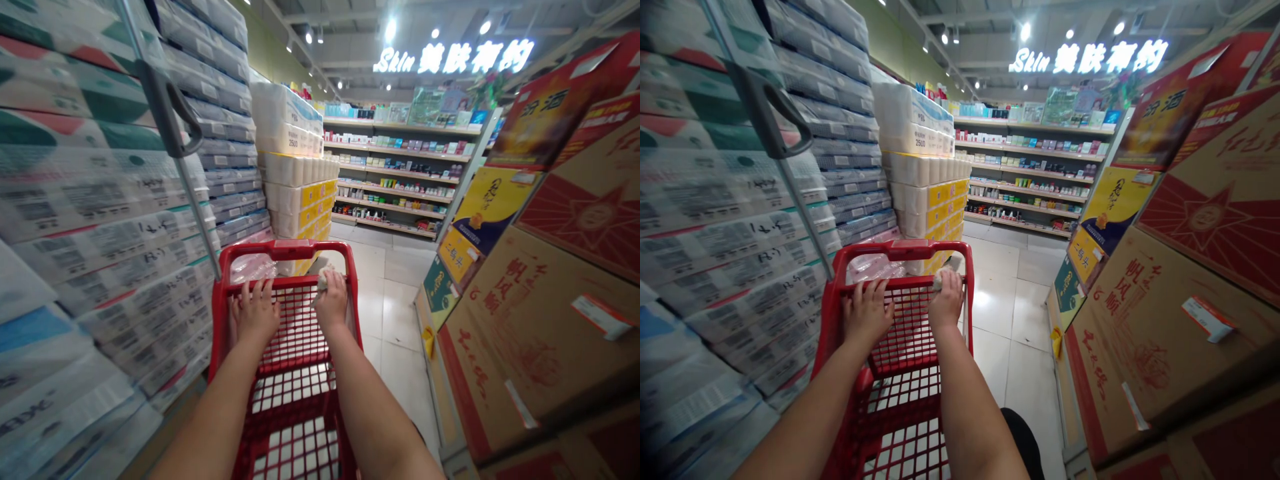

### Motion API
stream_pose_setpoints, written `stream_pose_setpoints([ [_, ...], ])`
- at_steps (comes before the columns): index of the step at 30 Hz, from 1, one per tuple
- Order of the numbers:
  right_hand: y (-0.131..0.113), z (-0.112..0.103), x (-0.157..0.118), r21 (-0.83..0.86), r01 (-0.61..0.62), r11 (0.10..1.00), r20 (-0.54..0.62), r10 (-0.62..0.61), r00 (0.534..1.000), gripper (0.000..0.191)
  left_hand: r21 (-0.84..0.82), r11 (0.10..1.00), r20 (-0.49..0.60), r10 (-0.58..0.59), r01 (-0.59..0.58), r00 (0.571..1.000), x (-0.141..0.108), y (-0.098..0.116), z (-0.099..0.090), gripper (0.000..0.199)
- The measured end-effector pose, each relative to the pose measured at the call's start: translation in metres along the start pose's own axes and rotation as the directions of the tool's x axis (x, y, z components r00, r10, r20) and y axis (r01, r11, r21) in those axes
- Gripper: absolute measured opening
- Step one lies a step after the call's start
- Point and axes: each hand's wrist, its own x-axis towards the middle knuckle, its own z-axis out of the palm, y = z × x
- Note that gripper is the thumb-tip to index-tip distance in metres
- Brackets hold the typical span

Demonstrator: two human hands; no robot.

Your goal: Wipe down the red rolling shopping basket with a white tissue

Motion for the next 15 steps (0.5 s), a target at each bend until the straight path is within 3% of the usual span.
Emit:
stream_pose_setpoints([
  [2, 0.0030, 0.0023, 0.0007, 0.009, -0.032, 0.999, -0.038, 0.032, 0.999, 0.055, -0.007, 1.000, -0.005, 0.019, -0.019, 1.000, 0.0002, -0.0012, 0.0019, 0.054],
  [6, 0.0054, 0.0043, 0.0011, 0.001, 0.065, 0.998, 0.005, -0.065, 0.998, 0.058, -0.020, 0.999, -0.008, 0.033, -0.033, 0.999, 0.0015, -0.0031, 0.0042, 0.052],
  [15, 0.0071, 0.0029, 0.0043, -0.025, -0.013, 1.000, -0.124, 0.010, 0.992, 0.051, -0.009, 0.999, -0.021, 0.032, -0.032, 0.999, 0.0026, -0.0023, 0.0058, 0.053],
])
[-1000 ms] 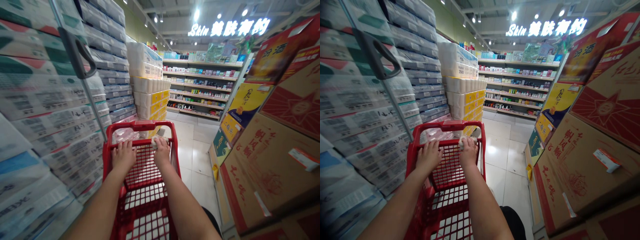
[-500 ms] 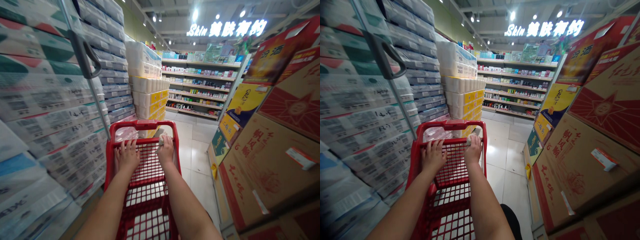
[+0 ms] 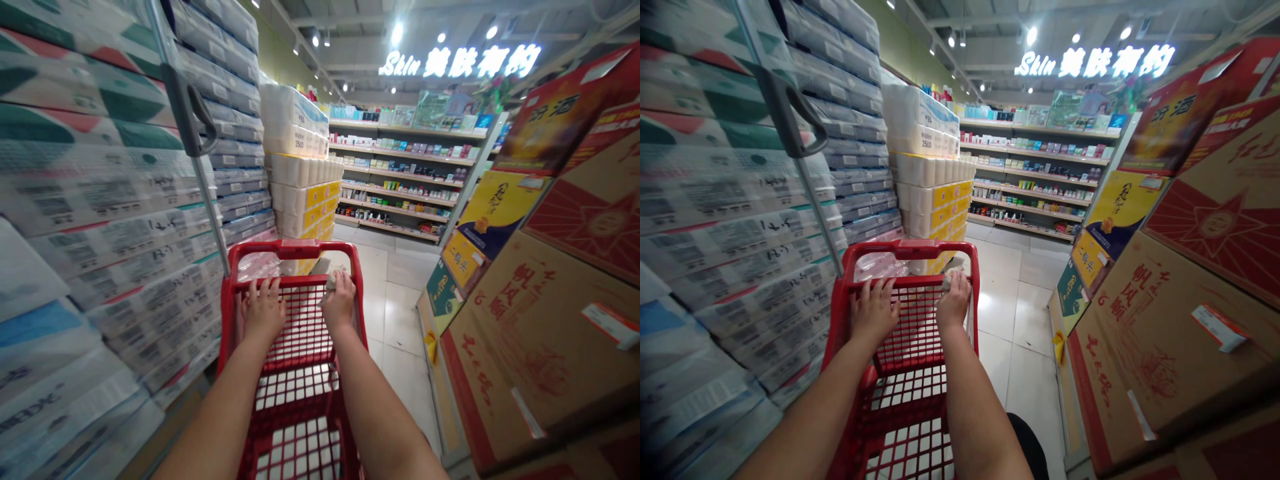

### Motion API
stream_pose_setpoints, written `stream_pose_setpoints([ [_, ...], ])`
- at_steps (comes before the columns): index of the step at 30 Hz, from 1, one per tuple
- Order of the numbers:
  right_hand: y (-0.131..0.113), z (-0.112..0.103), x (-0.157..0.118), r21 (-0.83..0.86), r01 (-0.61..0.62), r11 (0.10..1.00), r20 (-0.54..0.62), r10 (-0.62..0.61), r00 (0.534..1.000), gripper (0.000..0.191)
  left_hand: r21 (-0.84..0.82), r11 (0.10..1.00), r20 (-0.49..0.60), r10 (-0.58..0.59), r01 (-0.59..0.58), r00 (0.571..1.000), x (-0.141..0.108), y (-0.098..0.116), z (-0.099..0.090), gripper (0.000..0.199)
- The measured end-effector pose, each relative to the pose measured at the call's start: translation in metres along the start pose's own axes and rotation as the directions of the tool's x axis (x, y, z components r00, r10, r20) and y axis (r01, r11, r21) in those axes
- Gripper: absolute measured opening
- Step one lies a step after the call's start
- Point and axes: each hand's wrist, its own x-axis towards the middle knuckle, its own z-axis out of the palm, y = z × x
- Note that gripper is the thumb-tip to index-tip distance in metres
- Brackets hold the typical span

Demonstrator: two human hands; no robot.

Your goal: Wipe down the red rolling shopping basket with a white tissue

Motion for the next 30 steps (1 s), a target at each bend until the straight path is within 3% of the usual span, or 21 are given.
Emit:
stream_pose_setpoints([
  [2, -0.0002, 0.0003, -0.0002, -0.021, 0.016, 1.000, -0.010, -0.016, 1.000, 0.052, 0.002, 1.000, -0.009, 0.001, -0.001, 1.000, -0.0005, 0.0003, 0.0009, 0.052],
  [5, -0.0022, 0.0017, -0.0032, -0.061, 0.223, 0.973, 0.162, -0.211, 0.964, 0.051, -0.003, 1.000, -0.024, 0.000, 0.000, 1.000, -0.0016, 0.0013, 0.0021, 0.053],
  [7, -0.0038, 0.0023, -0.0055, -0.097, 0.283, 0.954, 0.253, -0.252, 0.934, 0.050, -0.011, 1.000, -0.025, -0.001, 0.001, 1.000, -0.0021, 0.0020, 0.0025, 0.054],
  [11, -0.0048, 0.0010, -0.0066, -0.243, 0.129, 0.961, 0.204, -0.079, 0.976, 0.051, -0.016, 1.000, -0.015, -0.008, 0.007, 1.000, -0.0019, 0.0031, 0.0030, 0.053],
  [16, -0.0042, -0.0011, -0.0046, -0.212, 0.236, 0.948, 0.307, -0.164, 0.937, 0.055, -0.009, 1.000, -0.020, -0.008, 0.008, 1.000, -0.0016, 0.0043, 0.0064, 0.054],
  [20, -0.0035, -0.0004, -0.0041, -0.243, 0.065, 0.968, 0.175, -0.022, 0.984, 0.055, -0.022, 1.000, -0.014, -0.011, 0.011, 1.000, -0.0014, 0.0052, 0.0076, 0.055],
  [25, -0.0044, 0.0055, -0.0068, -0.130, 0.305, 0.944, 0.301, -0.255, 0.919, 0.056, -0.016, 1.000, -0.012, -0.003, 0.003, 1.000, -0.0008, 0.0052, 0.0059, 0.054],
  [30, -0.0068, 0.0052, -0.0054, -0.179, 0.111, 0.978, 0.201, -0.075, 0.977, 0.056, -0.011, 1.000, -0.001, -0.002, 0.002, 1.000, -0.0005, 0.0046, 0.0051, 0.056],
])
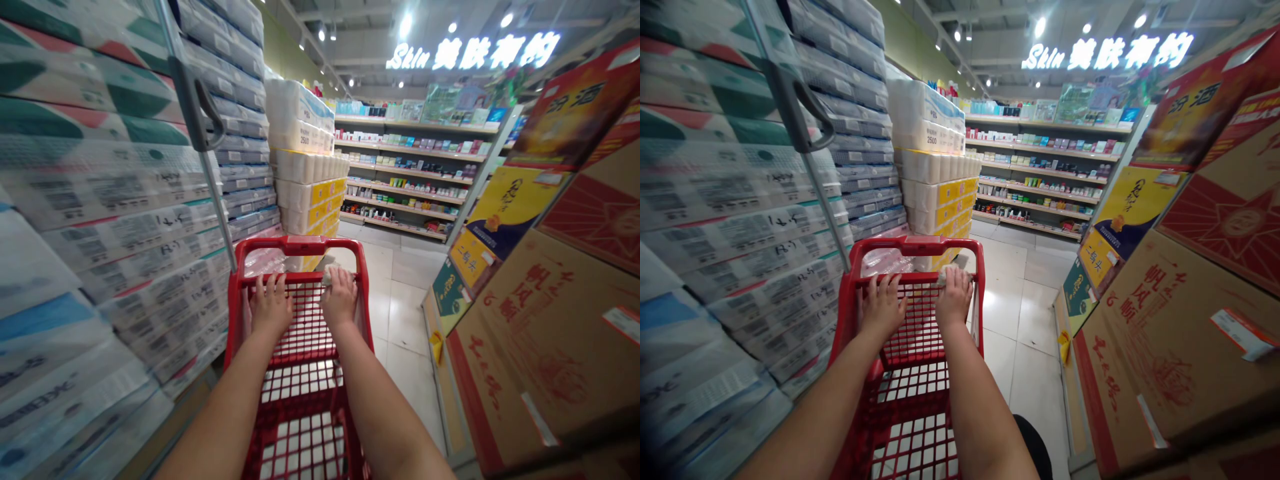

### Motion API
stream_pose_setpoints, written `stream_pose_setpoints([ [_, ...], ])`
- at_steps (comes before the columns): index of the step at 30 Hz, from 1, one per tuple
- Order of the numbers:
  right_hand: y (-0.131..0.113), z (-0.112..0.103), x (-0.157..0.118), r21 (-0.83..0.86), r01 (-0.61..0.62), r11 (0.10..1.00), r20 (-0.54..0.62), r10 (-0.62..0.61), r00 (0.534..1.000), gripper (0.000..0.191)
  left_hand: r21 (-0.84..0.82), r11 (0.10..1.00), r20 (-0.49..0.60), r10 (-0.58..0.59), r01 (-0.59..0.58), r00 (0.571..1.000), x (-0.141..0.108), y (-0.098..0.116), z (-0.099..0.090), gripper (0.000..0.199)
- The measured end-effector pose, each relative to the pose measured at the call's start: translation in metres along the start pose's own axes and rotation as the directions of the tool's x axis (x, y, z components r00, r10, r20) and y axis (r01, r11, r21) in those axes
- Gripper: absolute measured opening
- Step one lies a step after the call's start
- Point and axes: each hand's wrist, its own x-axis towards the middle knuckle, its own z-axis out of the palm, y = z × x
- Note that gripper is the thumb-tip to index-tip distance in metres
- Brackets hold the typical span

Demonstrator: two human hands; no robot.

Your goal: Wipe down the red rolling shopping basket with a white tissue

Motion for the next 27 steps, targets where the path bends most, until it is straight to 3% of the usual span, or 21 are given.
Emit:
stream_pose_setpoints([
  [4, -0.0003, -0.0024, -0.0005, 0.018, 0.172, 0.985, 0.076, -0.173, 0.982, 0.056, -0.022, 1.000, 0.000, -0.005, 0.005, 1.000, 0.0003, 0.0018, 0.0009, 0.057],
  [9, -0.0033, -0.0040, -0.0014, 0.033, 0.005, 0.999, 0.037, -0.006, 0.999, 0.055, -0.007, 1.000, 0.008, -0.004, 0.004, 1.000, 0.0013, 0.0033, 0.0021, 0.058],
  [14, -0.0052, -0.0018, -0.0021, 0.067, 0.166, 0.984, 0.087, -0.171, 0.981, 0.056, 0.012, 1.000, -0.006, 0.013, -0.013, 1.000, 0.0010, 0.0027, 0.0032, 0.059],
  [19, -0.0057, 0.0012, -0.0007, 0.030, -0.001, 1.000, 0.025, 0.001, 1.000, 0.055, 0.026, 0.999, -0.003, 0.021, -0.021, 1.000, 0.0013, 0.0013, 0.0045, 0.060],
  [24, -0.0059, 0.0017, -0.0016, 0.053, 0.192, 0.980, 0.080, -0.196, 0.977, 0.058, 0.013, 1.000, -0.003, 0.006, -0.006, 1.000, 0.0018, 0.0021, 0.0079, 0.060],
  [27, -0.0043, 0.0019, -0.0005, 0.039, 0.109, 0.993, 0.048, -0.111, 0.993, 0.057, 0.004, 1.000, 0.003, 0.003, -0.003, 1.000, 0.0016, 0.0024, 0.0086, 0.061],
])
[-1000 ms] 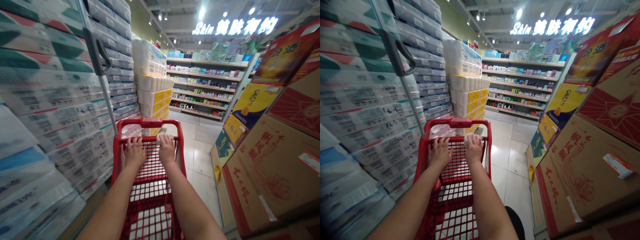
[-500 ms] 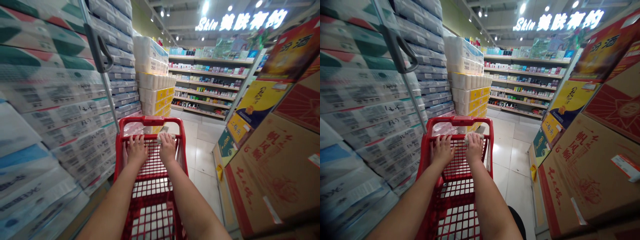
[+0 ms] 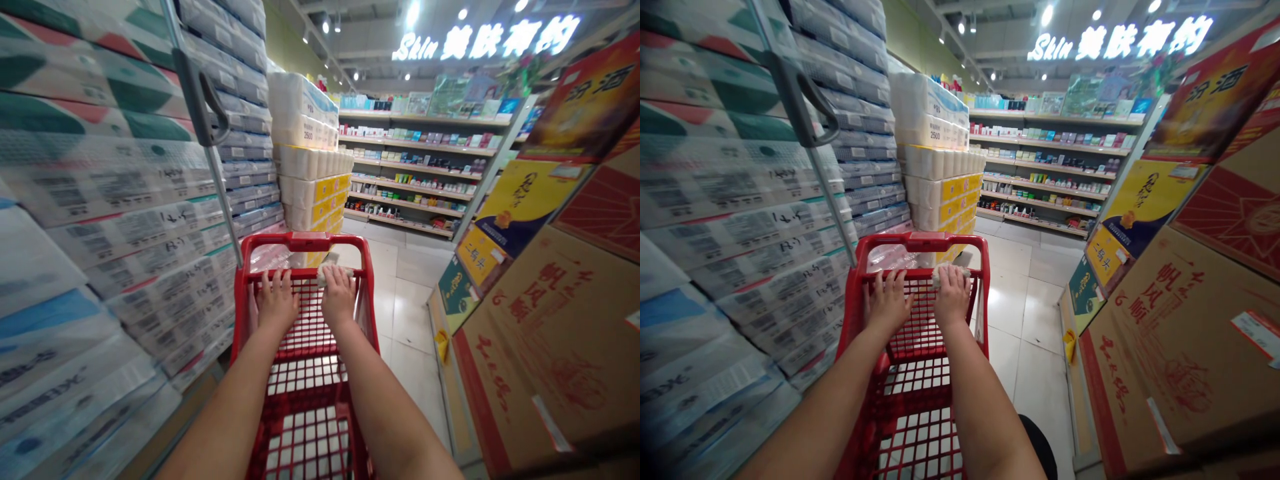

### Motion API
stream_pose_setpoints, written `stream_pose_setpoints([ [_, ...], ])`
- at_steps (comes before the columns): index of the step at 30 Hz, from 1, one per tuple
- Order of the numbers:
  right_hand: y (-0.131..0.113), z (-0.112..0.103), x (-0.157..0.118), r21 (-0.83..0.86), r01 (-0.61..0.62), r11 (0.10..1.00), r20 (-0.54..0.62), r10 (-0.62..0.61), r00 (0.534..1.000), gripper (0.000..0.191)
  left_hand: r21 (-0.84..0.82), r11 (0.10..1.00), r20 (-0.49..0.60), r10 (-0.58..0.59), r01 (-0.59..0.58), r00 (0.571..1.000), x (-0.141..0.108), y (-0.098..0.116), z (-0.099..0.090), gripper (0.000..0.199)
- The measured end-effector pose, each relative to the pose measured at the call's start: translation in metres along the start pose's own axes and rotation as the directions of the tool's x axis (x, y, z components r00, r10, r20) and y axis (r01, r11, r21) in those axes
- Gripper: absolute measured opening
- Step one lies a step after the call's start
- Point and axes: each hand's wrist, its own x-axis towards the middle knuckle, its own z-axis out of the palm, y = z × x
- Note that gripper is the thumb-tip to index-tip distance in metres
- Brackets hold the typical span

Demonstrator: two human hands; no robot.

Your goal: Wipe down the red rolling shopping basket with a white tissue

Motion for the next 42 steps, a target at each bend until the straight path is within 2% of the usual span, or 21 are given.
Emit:
stream_pose_setpoints([
  [2, 0.0011, 0.0002, 0.0007, -0.011, -0.077, 0.997, -0.034, 0.077, 0.996, 0.056, -0.002, 1.000, 0.002, 0.003, -0.003, 1.000, -0.0003, -0.0001, -0.0004, 0.062],
  [3, 0.0014, 0.0004, 0.0008, -0.015, -0.076, 0.997, -0.035, 0.075, 0.997, 0.057, -0.003, 1.000, 0.002, 0.005, -0.005, 1.000, -0.0004, -0.0002, -0.0008, 0.062],
  [7, 0.0011, 0.0008, 0.0002, -0.012, 0.099, 0.995, 0.029, -0.098, 0.995, 0.060, -0.007, 1.000, -0.005, 0.004, -0.004, 1.000, -0.0009, -0.0003, -0.0022, 0.060],
  [11, -0.0004, 0.0024, -0.0006, -0.023, 0.045, 0.999, 0.011, -0.045, 0.999, 0.059, -0.004, 1.000, 0.004, 0.003, -0.003, 1.000, -0.0009, 0.0001, -0.0025, 0.060],
  [16, -0.0022, 0.0051, -0.0017, -0.003, 0.191, 0.982, 0.074, -0.190, 0.979, 0.059, 0.004, 1.000, 0.002, 0.004, -0.004, 1.000, -0.0009, 0.0001, -0.0016, 0.060],
  [21, 0.0000, 0.0030, 0.0005, -0.003, -0.039, 0.999, -0.026, 0.039, 0.999, 0.054, 0.005, 1.000, -0.004, 0.006, -0.006, 1.000, -0.0013, 0.0001, -0.0022, 0.060],
  [22, 0.0004, 0.0022, 0.0008, 0.000, -0.035, 0.999, -0.018, 0.035, 0.999, 0.055, 0.007, 1.000, -0.002, 0.006, -0.006, 1.000, -0.0013, 0.0003, -0.0024, 0.060],
  [26, 0.0011, 0.0007, 0.0011, 0.016, 0.110, 0.994, 0.055, -0.110, 0.992, 0.059, 0.011, 1.000, -0.001, 0.004, -0.004, 1.000, -0.0015, 0.0010, -0.0028, 0.059],
  [32, -0.0003, 0.0055, -0.0017, -0.017, 0.000, 1.000, -0.001, 0.000, 1.000, 0.057, -0.003, 1.000, 0.004, 0.003, -0.003, 1.000, -0.0015, 0.0012, -0.0044, 0.059],
  [37, -0.0040, 0.0054, -0.0041, -0.029, 0.156, 0.987, 0.054, -0.155, 0.987, 0.057, -0.018, 1.000, -0.009, 0.004, -0.004, 1.000, -0.0018, 0.0000, -0.0027, 0.060],
  [38, -0.0040, 0.0045, -0.0038, -0.033, 0.137, 0.990, 0.046, -0.135, 0.990, 0.056, -0.017, 1.000, -0.011, 0.003, -0.003, 1.000, -0.0019, -0.0004, -0.0020, 0.060],
  [42, -0.0030, 0.0021, -0.0023, -0.059, -0.093, 0.994, -0.038, 0.091, 0.995, 0.056, 0.008, 1.000, -0.010, 0.011, -0.011, 1.000, -0.0018, -0.0006, -0.0002, 0.060],
])
